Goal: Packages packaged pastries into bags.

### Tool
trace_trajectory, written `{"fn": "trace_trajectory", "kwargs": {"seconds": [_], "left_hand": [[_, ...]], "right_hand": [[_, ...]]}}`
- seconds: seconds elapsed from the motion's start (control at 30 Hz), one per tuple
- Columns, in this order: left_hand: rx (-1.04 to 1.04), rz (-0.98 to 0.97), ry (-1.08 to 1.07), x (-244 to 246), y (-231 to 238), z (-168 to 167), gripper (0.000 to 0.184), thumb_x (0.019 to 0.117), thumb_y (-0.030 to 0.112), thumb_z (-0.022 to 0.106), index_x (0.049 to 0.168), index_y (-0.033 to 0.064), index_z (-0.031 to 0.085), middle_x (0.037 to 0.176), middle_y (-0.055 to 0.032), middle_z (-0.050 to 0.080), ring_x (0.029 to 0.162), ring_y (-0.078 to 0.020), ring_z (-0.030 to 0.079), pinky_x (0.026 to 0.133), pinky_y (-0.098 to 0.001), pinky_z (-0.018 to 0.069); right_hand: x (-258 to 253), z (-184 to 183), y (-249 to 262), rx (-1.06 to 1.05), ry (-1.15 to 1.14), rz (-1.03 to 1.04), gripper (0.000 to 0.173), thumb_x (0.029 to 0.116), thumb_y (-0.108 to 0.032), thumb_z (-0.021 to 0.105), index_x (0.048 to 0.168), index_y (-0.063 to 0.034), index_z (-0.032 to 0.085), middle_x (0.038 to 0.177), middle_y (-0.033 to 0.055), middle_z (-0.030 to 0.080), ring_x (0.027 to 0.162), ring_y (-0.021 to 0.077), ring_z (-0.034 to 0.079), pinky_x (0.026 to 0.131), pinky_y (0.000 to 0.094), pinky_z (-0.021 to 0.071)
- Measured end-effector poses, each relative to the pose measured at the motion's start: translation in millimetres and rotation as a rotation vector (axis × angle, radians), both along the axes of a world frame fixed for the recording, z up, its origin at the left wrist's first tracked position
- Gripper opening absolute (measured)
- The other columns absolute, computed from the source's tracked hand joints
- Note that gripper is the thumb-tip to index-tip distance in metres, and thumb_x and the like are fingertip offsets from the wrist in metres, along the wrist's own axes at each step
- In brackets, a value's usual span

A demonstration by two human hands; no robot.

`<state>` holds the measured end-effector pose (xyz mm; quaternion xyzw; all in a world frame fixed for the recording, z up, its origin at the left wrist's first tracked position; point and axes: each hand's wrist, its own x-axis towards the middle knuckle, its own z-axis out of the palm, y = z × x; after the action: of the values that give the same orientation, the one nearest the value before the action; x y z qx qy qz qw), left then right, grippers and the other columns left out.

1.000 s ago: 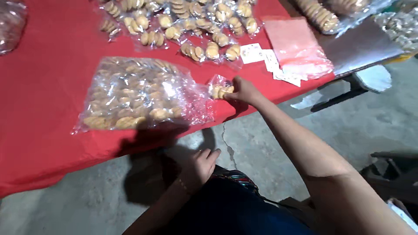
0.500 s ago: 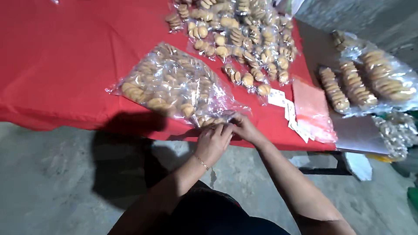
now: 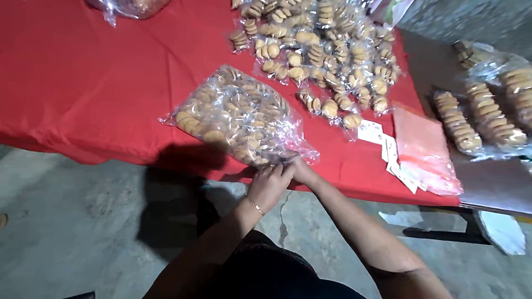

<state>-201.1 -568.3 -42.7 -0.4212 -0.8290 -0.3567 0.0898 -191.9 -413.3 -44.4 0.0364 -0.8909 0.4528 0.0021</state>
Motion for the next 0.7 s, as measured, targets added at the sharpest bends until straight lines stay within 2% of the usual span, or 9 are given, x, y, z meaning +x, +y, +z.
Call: {"fn": "trace_trajectory", "kwargs": {"seconds": [0.07, 0.17, 0.3, 0.4, 0.43, 0.5, 0.57, 0.63, 0.7], "left_hand": [[0.083, -0.075, 0.094, -4, -1, -4, 0.011, 0.0928, 0.007, 0.064, 0.095, 0.0002, 0.073, 0.080, -0.0163, 0.072, 0.073, -0.0319, 0.073, 0.069, -0.0424, 0.0601], [0.139, -0.298, 0.143, 10, 2, 3, 0.007, 0.0897, 0.005, 0.065, 0.090, 0.0019, 0.072, 0.077, -0.0128, 0.070, 0.071, -0.0273, 0.071, 0.069, -0.0377, 0.0592], [0.123, -0.504, 0.076, 27, 2, 6, 0.014, 0.0899, 0.004, 0.067, 0.101, 0.0028, 0.074, 0.084, -0.0134, 0.072, 0.077, -0.0276, 0.072, 0.073, -0.0378, 0.0605], [0.190, -0.473, 0.046, 15, -23, 29, 0.021, 0.0937, 0.013, 0.064, 0.110, 0.0047, 0.074, 0.095, -0.0131, 0.075, 0.088, -0.0239, 0.074, 0.084, -0.0350, 0.0594], [0.199, -0.420, 0.017, 5, -32, 38, 0.024, 0.0946, 0.018, 0.063, 0.111, 0.0042, 0.073, 0.100, -0.0134, 0.075, 0.095, -0.0227, 0.072, 0.089, -0.0341, 0.0572], [0.150, -0.309, -0.007, -28, -37, 51, 0.047, 0.0964, 0.039, 0.060, 0.123, 0.0006, 0.064, 0.118, -0.0174, 0.070, 0.111, -0.0253, 0.066, 0.100, -0.0389, 0.0511], [-0.014, -0.304, 0.007, -64, -20, 58, 0.087, 0.0915, 0.065, 0.053, 0.142, -0.0062, 0.052, 0.142, -0.0250, 0.057, 0.133, -0.0390, 0.054, 0.111, -0.0581, 0.0376], [-0.156, -0.377, 0.024, -96, 10, 53, 0.098, 0.0899, 0.076, 0.044, 0.153, 0.0009, 0.042, 0.159, -0.0190, 0.041, 0.151, -0.0377, 0.031, 0.118, -0.0663, 0.0202], [-0.170, -0.520, -0.073, -124, 35, 52, 0.059, 0.0983, 0.050, 0.055, 0.140, 0.0082, 0.060, 0.151, -0.0093, 0.053, 0.149, -0.0315, 0.036, 0.119, -0.0685, 0.0118]], "right_hand": [[-3, -1, 0, -0.027, -0.035, -0.003, 0.025, 0.0943, -0.001, 0.061, 0.115, 0.0115, 0.068, 0.110, 0.0201, 0.072, 0.103, 0.0149, 0.068, 0.097, 0.0284, 0.0519], [-7, -15, 1, -0.162, -0.074, 0.045, 0.032, 0.0976, -0.009, 0.058, 0.123, 0.0082, 0.067, 0.118, 0.0187, 0.070, 0.110, 0.0136, 0.065, 0.102, 0.0278, 0.0490], [-10, -11, -6, -0.168, -0.047, 0.176, 0.040, 0.1011, -0.007, 0.049, 0.139, -0.0002, 0.061, 0.135, 0.0181, 0.064, 0.123, 0.0191, 0.061, 0.107, 0.0312, 0.0460], [11, -8, 7, -0.409, -0.157, 0.032, 0.044, 0.1015, -0.004, 0.045, 0.144, 0.0070, 0.049, 0.126, 0.0150, 0.067, 0.109, 0.0115, 0.066, 0.098, 0.0275, 0.0535], [28, -3, 13, -0.540, -0.161, -0.072, 0.044, 0.1035, -0.009, 0.040, 0.144, 0.0083, 0.047, 0.123, 0.0114, 0.067, 0.106, 0.0093, 0.067, 0.095, 0.0274, 0.0555], [48, 4, 21, -0.845, -0.087, -0.230, 0.065, 0.1074, -0.045, 0.032, 0.146, 0.0053, 0.041, 0.123, 0.0045, 0.070, 0.106, 0.0105, 0.069, 0.092, 0.0293, 0.0570], [51, 22, 17, -0.986, 0.011, -0.251, 0.100, 0.0933, -0.077, 0.039, 0.147, 0.0071, 0.036, 0.129, 0.0090, 0.069, 0.115, 0.0191, 0.068, 0.100, 0.0358, 0.0547], [44, 42, 7, -0.834, 0.163, -0.269, 0.089, 0.0985, -0.066, 0.043, 0.143, 0.0105, 0.044, 0.130, 0.0094, 0.068, 0.117, 0.0161, 0.067, 0.102, 0.0350, 0.0537], [36, 47, 4, -0.483, 0.345, -0.406, 0.053, 0.0978, -0.033, 0.059, 0.134, 0.0061, 0.060, 0.134, 0.0091, 0.063, 0.122, 0.0108, 0.060, 0.103, 0.0310, 0.0511]]}}
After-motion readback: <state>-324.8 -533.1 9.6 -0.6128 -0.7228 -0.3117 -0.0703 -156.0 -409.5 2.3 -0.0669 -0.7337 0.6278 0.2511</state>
